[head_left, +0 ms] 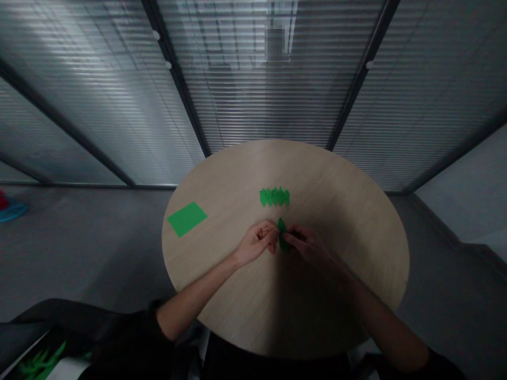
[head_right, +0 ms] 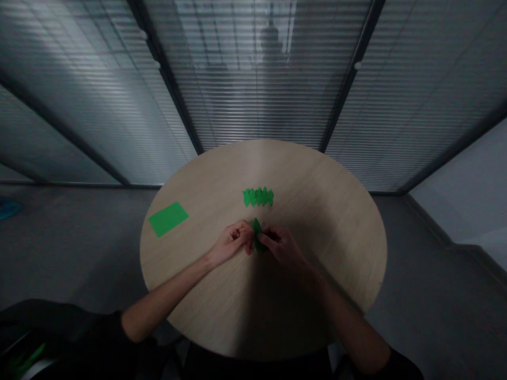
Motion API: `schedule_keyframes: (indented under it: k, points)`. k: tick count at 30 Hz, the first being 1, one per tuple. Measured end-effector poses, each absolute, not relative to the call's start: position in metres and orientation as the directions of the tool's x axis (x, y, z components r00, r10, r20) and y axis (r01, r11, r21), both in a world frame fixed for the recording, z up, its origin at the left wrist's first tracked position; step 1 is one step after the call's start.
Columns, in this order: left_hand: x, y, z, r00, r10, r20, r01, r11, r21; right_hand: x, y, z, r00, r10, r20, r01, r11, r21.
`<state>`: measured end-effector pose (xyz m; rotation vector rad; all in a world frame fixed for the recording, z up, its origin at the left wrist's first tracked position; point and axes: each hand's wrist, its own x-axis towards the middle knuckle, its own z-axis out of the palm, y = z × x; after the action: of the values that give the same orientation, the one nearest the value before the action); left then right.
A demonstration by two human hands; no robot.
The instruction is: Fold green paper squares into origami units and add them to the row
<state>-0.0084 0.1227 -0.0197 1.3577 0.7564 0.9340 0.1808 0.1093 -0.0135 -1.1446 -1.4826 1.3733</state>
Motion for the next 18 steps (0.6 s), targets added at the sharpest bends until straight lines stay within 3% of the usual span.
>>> schedule_keyframes:
  k: [3, 6, 9, 15, 18]
  points:
    - [-0.009, 0.123, -0.023, 0.447, 0.894, 0.023, -0.139, 0.044, 0.989, 0.180, 0.108, -0.014, -0.166, 0.985, 0.049, 0.131, 0.071, -0.989]
    - [-0.010, 0.124, -0.025, 0.441, 0.897, -0.034, -0.152, 0.112, 0.982, 0.181, 0.106, -0.013, -0.046, 0.969, 0.245, 0.290, 0.247, -0.924]
    - [-0.011, 0.124, -0.025, 0.479, 0.873, -0.088, -0.177, 0.194, 0.965, 0.184, 0.103, -0.010, -0.060, 0.925, 0.375, 0.428, 0.363, -0.828]
    - [-0.012, 0.122, -0.020, 0.458, 0.879, -0.134, -0.205, 0.250, 0.946, 0.184, 0.098, -0.005, -0.167, 0.913, 0.371, 0.472, 0.405, -0.783]
    - [-0.011, 0.121, -0.018, 0.441, 0.890, -0.116, -0.206, 0.226, 0.952, 0.182, 0.098, -0.006, -0.153, 0.924, 0.350, 0.424, 0.381, -0.822]
